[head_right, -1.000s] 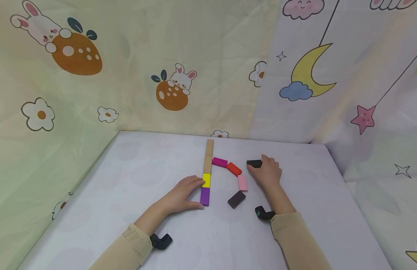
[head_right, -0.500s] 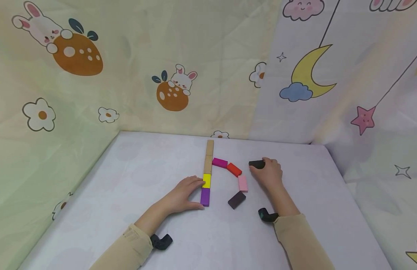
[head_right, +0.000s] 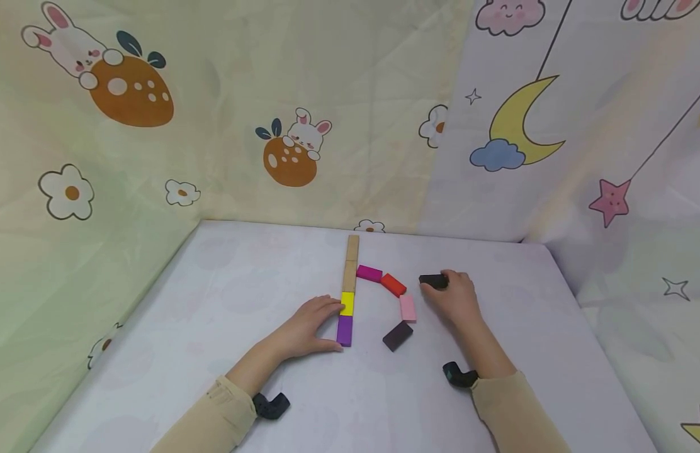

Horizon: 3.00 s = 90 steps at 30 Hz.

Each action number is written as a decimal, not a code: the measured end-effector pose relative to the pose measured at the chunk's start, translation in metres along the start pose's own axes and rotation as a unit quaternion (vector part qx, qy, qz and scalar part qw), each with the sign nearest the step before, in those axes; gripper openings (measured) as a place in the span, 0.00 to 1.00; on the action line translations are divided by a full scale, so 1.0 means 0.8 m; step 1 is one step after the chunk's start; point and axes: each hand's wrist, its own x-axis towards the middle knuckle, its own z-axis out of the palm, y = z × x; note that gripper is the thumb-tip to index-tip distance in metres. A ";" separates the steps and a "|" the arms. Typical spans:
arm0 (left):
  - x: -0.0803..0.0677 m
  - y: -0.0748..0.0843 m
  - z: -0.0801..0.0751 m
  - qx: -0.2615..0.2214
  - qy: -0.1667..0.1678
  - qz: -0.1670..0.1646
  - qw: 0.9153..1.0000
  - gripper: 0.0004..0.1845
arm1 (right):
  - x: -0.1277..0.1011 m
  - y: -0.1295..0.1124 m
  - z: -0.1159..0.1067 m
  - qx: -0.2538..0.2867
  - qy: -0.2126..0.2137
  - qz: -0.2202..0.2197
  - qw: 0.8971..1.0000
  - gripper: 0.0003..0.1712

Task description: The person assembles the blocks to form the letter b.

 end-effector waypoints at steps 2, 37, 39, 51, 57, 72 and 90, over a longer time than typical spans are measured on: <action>0.000 0.001 -0.001 0.000 -0.001 -0.001 1.000 0.47 | -0.008 -0.001 -0.003 0.001 -0.003 -0.003 1.000 0.52; -0.001 0.003 0.000 0.001 0.001 -0.006 1.000 0.47 | -0.147 -0.088 0.057 -0.056 -0.055 -0.061 0.995 0.39; -0.001 0.002 0.000 0.002 0.002 -0.004 1.000 0.47 | -0.152 -0.091 0.061 -0.064 -0.057 -0.066 0.994 0.39; -0.001 0.001 -0.001 0.002 0.006 0.004 1.000 0.47 | -0.177 -0.101 0.081 -0.140 -0.054 -0.113 0.982 0.35; -0.001 0.001 -0.001 0.000 0.004 0.005 1.000 0.47 | -0.178 -0.098 0.087 -0.198 -0.040 -0.136 0.970 0.36; -0.001 -0.001 0.000 0.003 0.008 0.015 1.000 0.46 | -0.172 -0.095 0.078 -0.232 -0.069 -0.135 0.961 0.34; -0.001 -0.001 0.000 -0.008 0.001 0.008 1.000 0.46 | -0.157 -0.064 0.063 -0.133 -0.108 -0.141 0.975 0.23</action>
